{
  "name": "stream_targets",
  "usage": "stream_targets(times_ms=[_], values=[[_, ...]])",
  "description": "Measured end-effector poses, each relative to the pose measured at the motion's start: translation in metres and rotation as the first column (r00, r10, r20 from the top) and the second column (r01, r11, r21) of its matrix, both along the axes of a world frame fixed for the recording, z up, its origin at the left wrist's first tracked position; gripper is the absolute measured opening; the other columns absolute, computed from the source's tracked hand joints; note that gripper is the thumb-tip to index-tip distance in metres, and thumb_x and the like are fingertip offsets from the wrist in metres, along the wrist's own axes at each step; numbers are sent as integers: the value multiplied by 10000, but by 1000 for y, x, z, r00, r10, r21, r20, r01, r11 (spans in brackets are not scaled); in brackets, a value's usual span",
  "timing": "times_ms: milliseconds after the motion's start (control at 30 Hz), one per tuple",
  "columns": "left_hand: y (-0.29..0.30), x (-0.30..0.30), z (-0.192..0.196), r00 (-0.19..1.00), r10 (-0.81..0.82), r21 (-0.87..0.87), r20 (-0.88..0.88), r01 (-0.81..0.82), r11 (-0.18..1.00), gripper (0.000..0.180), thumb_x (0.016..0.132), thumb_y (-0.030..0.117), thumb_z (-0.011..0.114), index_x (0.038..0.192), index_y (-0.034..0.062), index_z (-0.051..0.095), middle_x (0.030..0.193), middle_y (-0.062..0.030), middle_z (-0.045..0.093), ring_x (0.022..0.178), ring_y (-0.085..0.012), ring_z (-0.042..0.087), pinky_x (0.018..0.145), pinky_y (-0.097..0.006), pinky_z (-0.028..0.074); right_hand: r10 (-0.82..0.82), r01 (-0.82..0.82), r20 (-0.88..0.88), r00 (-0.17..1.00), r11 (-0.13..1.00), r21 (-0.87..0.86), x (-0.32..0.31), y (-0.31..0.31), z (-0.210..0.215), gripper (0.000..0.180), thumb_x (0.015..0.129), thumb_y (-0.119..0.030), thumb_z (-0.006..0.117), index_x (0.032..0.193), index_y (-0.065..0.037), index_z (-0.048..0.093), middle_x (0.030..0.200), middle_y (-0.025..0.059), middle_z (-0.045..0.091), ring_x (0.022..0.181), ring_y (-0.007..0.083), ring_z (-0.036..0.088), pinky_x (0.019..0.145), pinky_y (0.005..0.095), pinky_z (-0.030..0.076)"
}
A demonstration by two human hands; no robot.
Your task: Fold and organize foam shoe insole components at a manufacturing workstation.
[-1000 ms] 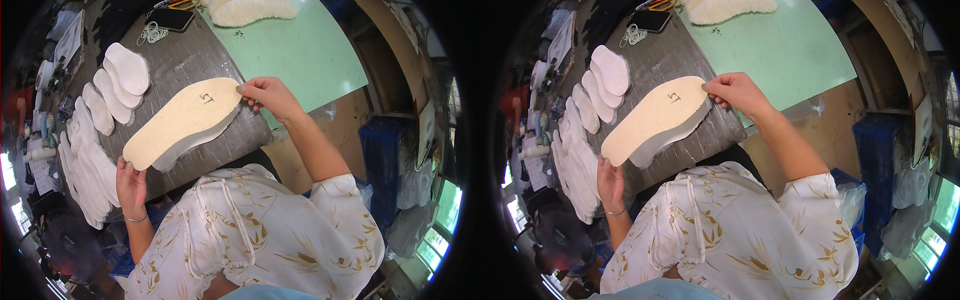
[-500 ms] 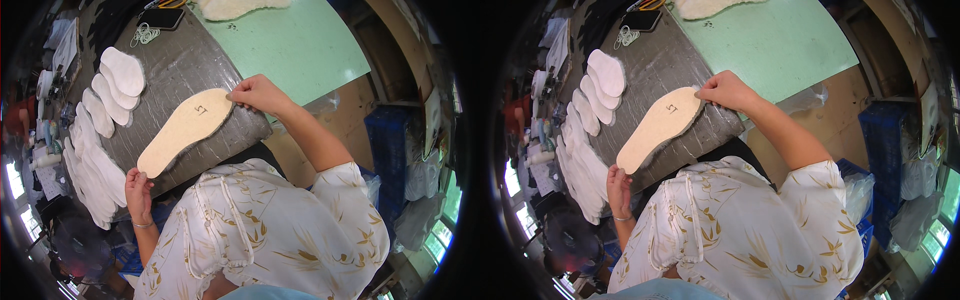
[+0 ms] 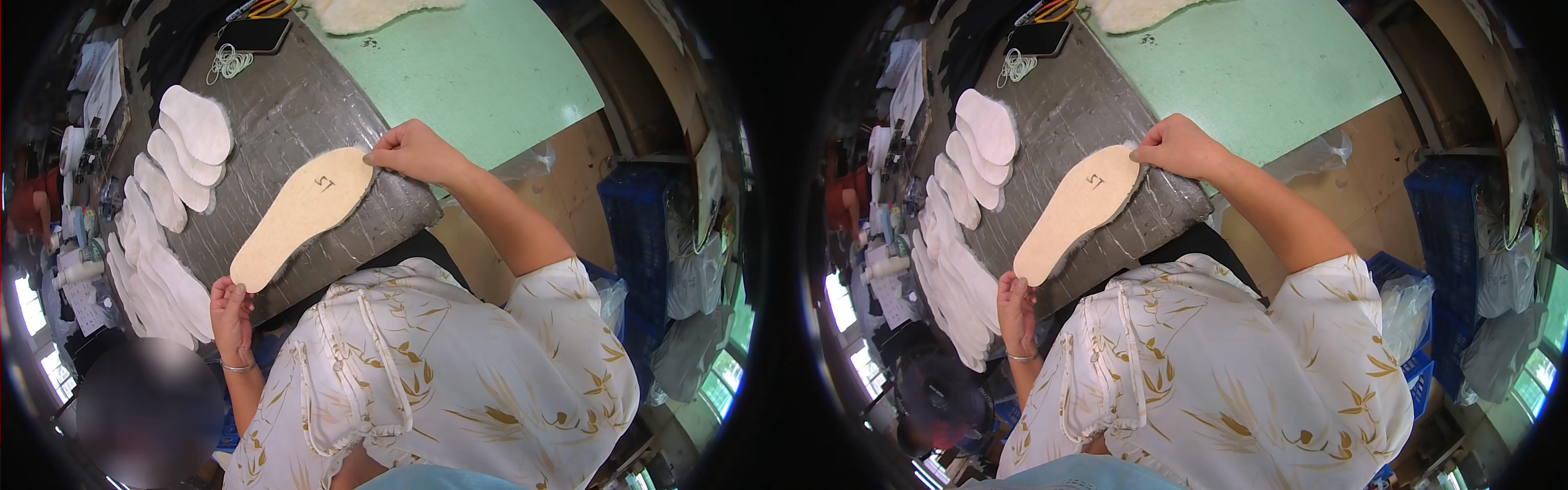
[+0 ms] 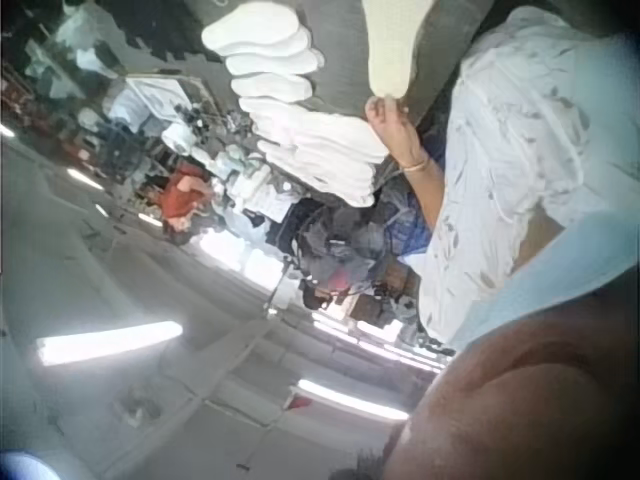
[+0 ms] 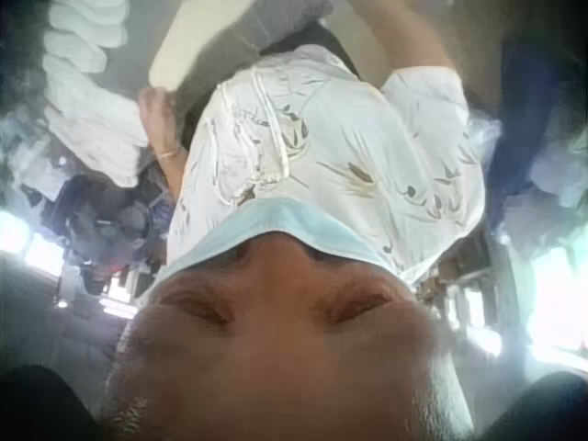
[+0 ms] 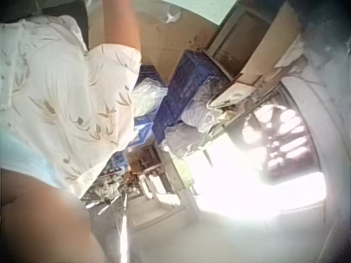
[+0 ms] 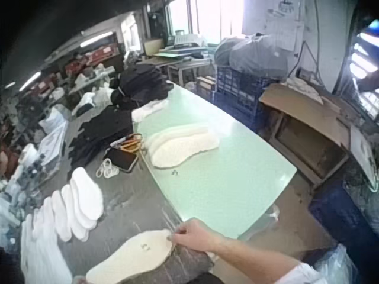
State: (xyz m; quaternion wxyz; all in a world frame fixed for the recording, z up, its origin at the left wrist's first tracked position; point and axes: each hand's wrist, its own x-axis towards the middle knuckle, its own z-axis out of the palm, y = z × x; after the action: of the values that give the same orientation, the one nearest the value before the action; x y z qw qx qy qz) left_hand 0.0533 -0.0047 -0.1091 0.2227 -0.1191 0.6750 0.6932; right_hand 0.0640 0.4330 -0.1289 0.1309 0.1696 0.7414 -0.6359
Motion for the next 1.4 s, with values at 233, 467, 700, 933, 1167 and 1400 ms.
stream_targets(times_ms=[233, 467, 700, 933, 1167, 1400], values=[[-3, -1, -5, 1000, 3, 7, 10, -3, 1000, 233, 917, 54, 698, 1118, 69, 582, 903, -26, 699, 772, -100, 647, 602, -207, 478, 4, -4, -14, 1000, 1000, 21, -1, 0, -7, 243, 823, -228, 754, 842, 14, 758, 675, 13, 642, 581, 79, 538, 537, 248, 448], [-3, -2, -6, 1000, -2, 4, 21, 2, 1000, 233, 913, 58, 705, 1109, 75, 582, 907, -26, 700, 772, -98, 649, 608, -208, 479, 27, -25, -20, 999, 996, 83, -1, 1, -7, 244, 822, -239, 752, 835, 5, 760, 670, 21, 650, 589, 90, 552, 561, 267, 461], [-4, -2, -7, 1000, -22, 7, 22, 22, 1000, 230, 912, 61, 706, 1106, 73, 583, 917, -27, 700, 776, -96, 648, 616, -209, 480, 44, -40, -30, 999, 992, 116, -2, 0, -9, 247, 816, -241, 746, 844, 4, 765, 680, 34, 666, 605, 99, 566, 583, 274, 472], [-8, -2, -11, 999, -38, 12, 23, 38, 999, 229, 916, 63, 701, 1110, 70, 580, 932, -25, 697, 777, -91, 642, 625, -208, 475, 57, -57, 2, 998, 988, 140, -3, 1, -5, 313, 773, -284, 752, 852, 18, 763, 753, 144, 712, 693, 206, 652, 693, 340, 527], [-7, -2, -13, 998, -53, 9, 36, 52, 999, 225, 910, 75, 712, 1096, 72, 585, 940, -22, 697, 790, -90, 641, 636, -208, 473, 43, -39, -23, 999, 989, 140, -2, 0, -5, 256, 805, -251, 742, 842, 1, 765, 670, 42, 659, 602, 110, 568, 581, 284, 472], [-7, -2, -15, 998, -34, 8, 50, 34, 999, 242, 918, 69, 699, 1126, 68, 574, 942, -22, 696, 799, -96, 650, 626, -206, 479, 45, -40, -26, 999, 987, 154, -3, 0, -7, 259, 797, -243, 743, 848, 10, 768, 665, 46, 668, 595, 107, 572, 579, 280, 480]])
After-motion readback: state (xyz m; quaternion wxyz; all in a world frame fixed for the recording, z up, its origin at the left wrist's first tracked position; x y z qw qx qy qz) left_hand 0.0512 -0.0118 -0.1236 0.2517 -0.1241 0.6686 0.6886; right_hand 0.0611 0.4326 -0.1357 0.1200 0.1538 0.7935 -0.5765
